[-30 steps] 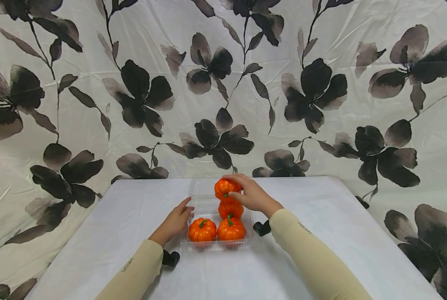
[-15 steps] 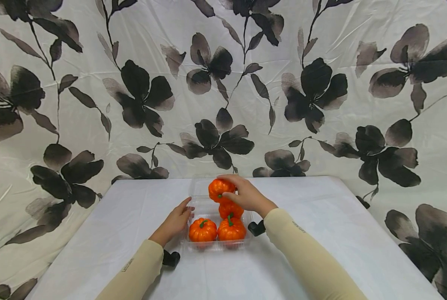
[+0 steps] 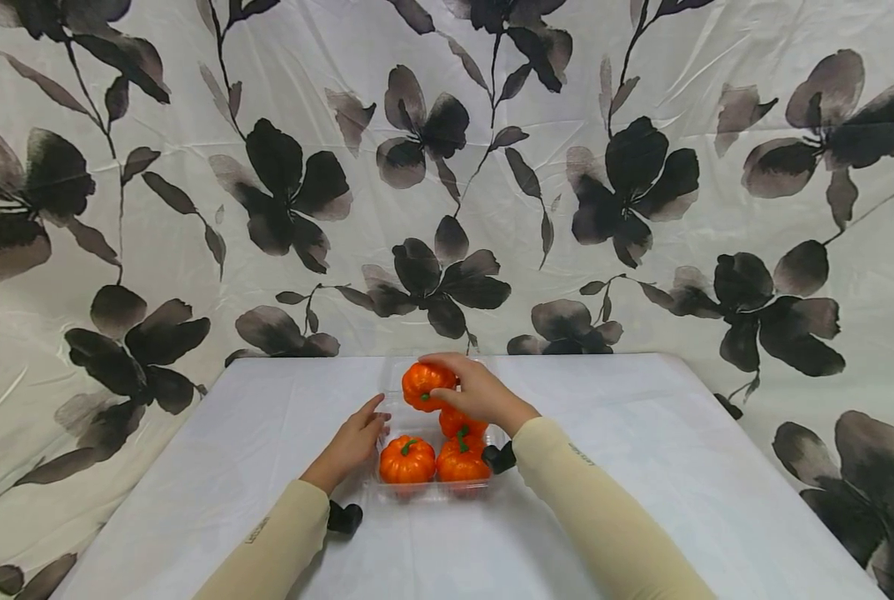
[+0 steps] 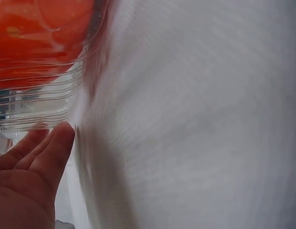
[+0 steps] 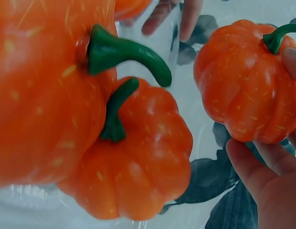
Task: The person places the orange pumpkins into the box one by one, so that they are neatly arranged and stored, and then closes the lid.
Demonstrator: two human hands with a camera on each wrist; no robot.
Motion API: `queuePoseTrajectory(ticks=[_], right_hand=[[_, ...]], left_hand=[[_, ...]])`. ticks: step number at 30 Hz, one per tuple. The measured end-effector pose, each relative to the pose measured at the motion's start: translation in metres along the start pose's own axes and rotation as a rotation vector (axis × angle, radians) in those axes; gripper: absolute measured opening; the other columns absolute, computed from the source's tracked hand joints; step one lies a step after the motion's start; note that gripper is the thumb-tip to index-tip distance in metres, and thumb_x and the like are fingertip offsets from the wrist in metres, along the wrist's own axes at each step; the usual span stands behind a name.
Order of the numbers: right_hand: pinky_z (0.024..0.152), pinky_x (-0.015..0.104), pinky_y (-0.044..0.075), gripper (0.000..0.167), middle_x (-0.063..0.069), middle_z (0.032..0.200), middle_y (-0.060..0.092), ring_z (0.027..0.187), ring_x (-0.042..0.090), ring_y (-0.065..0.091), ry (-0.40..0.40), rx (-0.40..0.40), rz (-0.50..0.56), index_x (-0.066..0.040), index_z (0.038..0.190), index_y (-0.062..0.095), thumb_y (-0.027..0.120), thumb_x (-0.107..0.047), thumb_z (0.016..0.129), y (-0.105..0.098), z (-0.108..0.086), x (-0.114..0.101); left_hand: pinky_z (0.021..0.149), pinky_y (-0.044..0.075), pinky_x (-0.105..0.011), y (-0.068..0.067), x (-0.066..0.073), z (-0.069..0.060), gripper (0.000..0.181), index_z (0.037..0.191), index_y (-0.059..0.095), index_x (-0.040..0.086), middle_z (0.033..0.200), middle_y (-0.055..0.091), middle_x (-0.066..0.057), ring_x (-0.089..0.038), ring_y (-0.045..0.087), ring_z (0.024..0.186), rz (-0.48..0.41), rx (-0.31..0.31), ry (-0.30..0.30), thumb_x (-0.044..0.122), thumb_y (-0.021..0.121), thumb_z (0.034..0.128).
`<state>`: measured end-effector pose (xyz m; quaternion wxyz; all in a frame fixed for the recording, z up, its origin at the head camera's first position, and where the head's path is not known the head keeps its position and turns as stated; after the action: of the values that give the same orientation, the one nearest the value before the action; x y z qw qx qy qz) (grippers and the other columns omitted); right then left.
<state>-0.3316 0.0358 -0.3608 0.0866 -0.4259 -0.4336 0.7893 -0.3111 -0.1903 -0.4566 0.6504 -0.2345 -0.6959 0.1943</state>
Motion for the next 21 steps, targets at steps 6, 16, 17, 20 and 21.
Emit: queuePoseTrajectory(ticks=[6,16,17,20,21], right_hand=[[0.104,0.041,0.047,0.053,-0.002,0.146,0.049,0.126,0.022,0.053,0.015,-0.012,-0.001,-0.027,0.142,0.048,0.065,-0.025,0.092,0.006,0.003,-0.002],[0.106,0.042,0.046,0.051,-0.004,0.142,0.053,0.126,0.021,0.054,0.067,-0.036,0.000,-0.028,0.139,0.051,0.066,-0.020,0.091,0.018,0.008,0.000],[0.106,0.042,0.046,0.051,-0.004,0.141,0.054,0.125,0.021,0.054,0.075,-0.040,0.000,-0.029,0.139,0.051,0.066,-0.020,0.091,0.020,0.009,0.001],[0.106,0.042,0.046,0.050,-0.005,0.140,0.055,0.125,0.020,0.055,0.086,-0.051,-0.003,-0.030,0.138,0.052,0.067,-0.021,0.091,0.023,0.011,0.002],[0.106,0.042,0.046,0.051,-0.005,0.140,0.055,0.125,0.020,0.055,0.089,-0.056,-0.002,-0.031,0.137,0.052,0.067,-0.021,0.090,0.024,0.012,0.002]], left_hand=[[0.109,0.038,-0.056,0.000,0.000,0.000,0.053,0.154,0.025,0.017,0.137,0.056,-0.015,-0.030,0.056,0.119,0.020,0.035,0.011,0.027,0.033,0.1031],[0.109,0.038,-0.056,0.001,-0.001,0.001,0.053,0.154,0.025,0.016,0.138,0.056,-0.014,-0.028,0.058,0.116,0.026,0.050,0.001,0.028,0.033,0.1033],[0.109,0.038,-0.056,0.001,-0.001,0.001,0.053,0.154,0.025,0.016,0.138,0.056,-0.014,-0.028,0.058,0.116,0.026,0.049,0.001,0.028,0.033,0.1032],[0.108,0.040,-0.055,0.000,0.000,0.000,0.053,0.154,0.025,0.015,0.138,0.057,-0.014,-0.028,0.059,0.114,0.026,0.047,0.005,0.027,0.032,0.1030],[0.108,0.041,-0.055,0.000,0.000,0.000,0.053,0.154,0.025,0.015,0.137,0.057,-0.014,-0.027,0.059,0.113,0.024,0.046,0.007,0.027,0.032,0.1030]])
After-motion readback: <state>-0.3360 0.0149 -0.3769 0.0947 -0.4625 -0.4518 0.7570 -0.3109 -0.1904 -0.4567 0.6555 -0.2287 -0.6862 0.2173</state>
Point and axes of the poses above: each hand's wrist, its own z-axis towards the middle knuckle, its own y-axis out of the palm, x = y × z, the point moved 2 cm from there along z, towards the middle knuckle
